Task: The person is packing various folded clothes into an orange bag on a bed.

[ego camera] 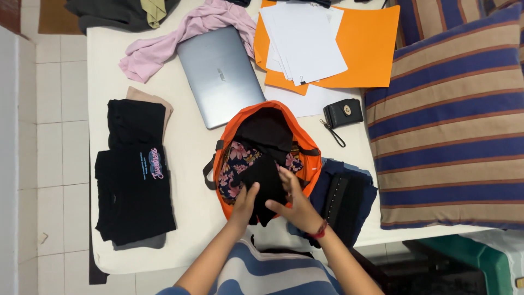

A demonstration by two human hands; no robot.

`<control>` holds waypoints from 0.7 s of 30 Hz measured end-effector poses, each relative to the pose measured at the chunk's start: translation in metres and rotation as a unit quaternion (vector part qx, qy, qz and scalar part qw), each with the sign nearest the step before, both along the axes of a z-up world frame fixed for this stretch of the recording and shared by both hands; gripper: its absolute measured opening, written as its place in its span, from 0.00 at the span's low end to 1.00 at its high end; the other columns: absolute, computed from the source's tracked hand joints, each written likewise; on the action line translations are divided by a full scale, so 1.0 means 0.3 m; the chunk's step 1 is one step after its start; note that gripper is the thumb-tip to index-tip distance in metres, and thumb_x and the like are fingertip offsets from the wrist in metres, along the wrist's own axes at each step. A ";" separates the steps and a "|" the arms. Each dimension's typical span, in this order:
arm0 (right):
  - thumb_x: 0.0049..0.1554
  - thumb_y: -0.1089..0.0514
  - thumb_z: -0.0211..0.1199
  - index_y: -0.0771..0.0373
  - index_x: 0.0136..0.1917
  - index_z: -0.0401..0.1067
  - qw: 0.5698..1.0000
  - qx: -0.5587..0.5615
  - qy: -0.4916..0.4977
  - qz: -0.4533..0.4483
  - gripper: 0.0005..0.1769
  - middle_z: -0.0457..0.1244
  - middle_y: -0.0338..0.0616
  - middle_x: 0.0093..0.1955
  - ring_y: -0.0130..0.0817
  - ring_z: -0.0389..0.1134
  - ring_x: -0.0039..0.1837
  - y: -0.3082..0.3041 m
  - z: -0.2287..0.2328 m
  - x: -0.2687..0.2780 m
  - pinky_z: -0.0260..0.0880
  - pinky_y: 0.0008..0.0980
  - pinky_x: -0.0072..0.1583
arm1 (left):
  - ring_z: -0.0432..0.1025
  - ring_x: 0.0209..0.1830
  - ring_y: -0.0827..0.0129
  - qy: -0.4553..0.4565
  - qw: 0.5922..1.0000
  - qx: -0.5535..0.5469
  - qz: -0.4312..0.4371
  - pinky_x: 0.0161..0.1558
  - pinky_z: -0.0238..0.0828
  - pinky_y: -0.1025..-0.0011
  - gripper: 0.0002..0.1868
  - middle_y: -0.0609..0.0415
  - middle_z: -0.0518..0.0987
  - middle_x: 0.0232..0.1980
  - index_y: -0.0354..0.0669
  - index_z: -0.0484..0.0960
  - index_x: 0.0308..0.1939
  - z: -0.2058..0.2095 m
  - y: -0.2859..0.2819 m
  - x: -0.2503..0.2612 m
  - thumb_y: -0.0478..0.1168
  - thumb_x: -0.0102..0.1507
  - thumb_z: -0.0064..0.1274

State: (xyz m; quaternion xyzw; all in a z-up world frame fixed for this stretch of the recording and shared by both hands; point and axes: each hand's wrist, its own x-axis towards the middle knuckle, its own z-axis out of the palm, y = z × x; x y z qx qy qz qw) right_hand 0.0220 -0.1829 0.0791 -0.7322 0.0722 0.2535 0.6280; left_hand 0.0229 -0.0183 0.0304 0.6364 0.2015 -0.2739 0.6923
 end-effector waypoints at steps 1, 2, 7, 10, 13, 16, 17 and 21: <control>0.53 0.48 0.73 0.55 0.82 0.39 1.000 0.001 0.003 -0.002 0.57 0.42 0.68 0.81 0.72 0.42 0.80 -0.016 -0.099 0.004 0.44 0.73 0.73 | 0.53 0.78 0.55 0.003 1.000 0.001 -0.002 0.75 0.49 0.55 0.38 0.40 0.61 0.77 0.40 0.60 0.76 -0.051 -0.001 0.011 0.59 0.69 0.44; 0.55 0.44 0.71 0.56 0.83 0.38 0.999 0.042 0.011 -0.023 0.56 0.46 0.66 0.80 0.68 0.48 0.78 -0.034 -0.197 0.013 0.49 0.68 0.73 | 0.51 0.78 0.52 -0.011 0.999 0.018 -0.031 0.76 0.45 0.55 0.38 0.38 0.59 0.77 0.38 0.59 0.76 -0.102 -0.005 0.029 0.61 0.70 0.37; 0.54 0.43 0.72 0.55 0.84 0.38 0.989 0.105 0.028 -0.096 0.59 0.57 0.57 0.75 0.51 0.59 0.73 -0.061 -0.355 0.163 0.57 0.51 0.72 | 0.50 0.79 0.54 -0.058 0.992 0.056 -0.098 0.76 0.44 0.55 0.41 0.40 0.60 0.77 0.43 0.57 0.77 -0.053 -0.046 0.239 0.61 0.67 0.48; 0.52 0.66 0.66 0.50 0.84 0.45 0.971 0.162 0.038 -0.173 0.53 0.61 0.50 0.72 0.44 0.66 0.66 -0.071 -0.422 0.297 0.73 0.41 0.62 | 0.57 0.75 0.46 -0.072 0.991 0.094 -0.060 0.72 0.54 0.51 0.45 0.34 0.64 0.73 0.43 0.57 0.77 -0.072 -0.051 0.369 0.54 0.61 0.59; 0.53 0.55 0.54 0.47 0.81 0.54 0.930 0.264 0.137 -0.217 0.42 0.62 0.41 0.71 0.35 0.70 0.59 -0.115 -0.600 0.426 0.77 0.38 0.54 | 0.57 0.75 0.47 -0.059 0.990 0.111 -0.061 0.72 0.55 0.52 0.47 0.34 0.63 0.74 0.44 0.55 0.78 -0.078 -0.025 0.488 0.58 0.61 0.58; 0.57 0.38 0.54 0.45 0.75 0.66 0.887 0.277 0.223 -0.295 0.34 0.65 0.38 0.69 0.45 0.67 0.64 -0.157 -0.786 0.496 0.70 0.50 0.62 | 0.58 0.75 0.53 -0.053 0.986 0.138 -0.078 0.72 0.56 0.57 0.46 0.39 0.65 0.74 0.47 0.57 0.78 -0.248 0.022 0.551 0.61 0.62 0.57; 0.55 0.26 0.50 0.46 0.77 0.62 0.884 0.252 0.239 -0.311 0.43 0.62 0.46 0.72 0.49 0.66 0.67 -0.138 -0.666 0.513 0.68 0.53 0.64 | 0.58 0.75 0.54 -0.048 0.985 0.146 -0.077 0.72 0.56 0.58 0.46 0.39 0.65 0.74 0.49 0.57 0.78 -0.282 0.029 0.557 0.59 0.61 0.58; 0.54 0.24 0.57 0.62 0.72 0.68 0.981 -0.044 0.094 -0.161 0.48 0.60 0.59 0.73 0.52 0.57 0.77 -0.082 -0.375 0.554 0.55 0.49 0.76 | 0.57 0.76 0.51 -0.031 0.990 0.120 -0.066 0.73 0.56 0.56 0.43 0.37 0.63 0.75 0.44 0.57 0.78 -0.304 0.034 0.556 0.50 0.63 0.57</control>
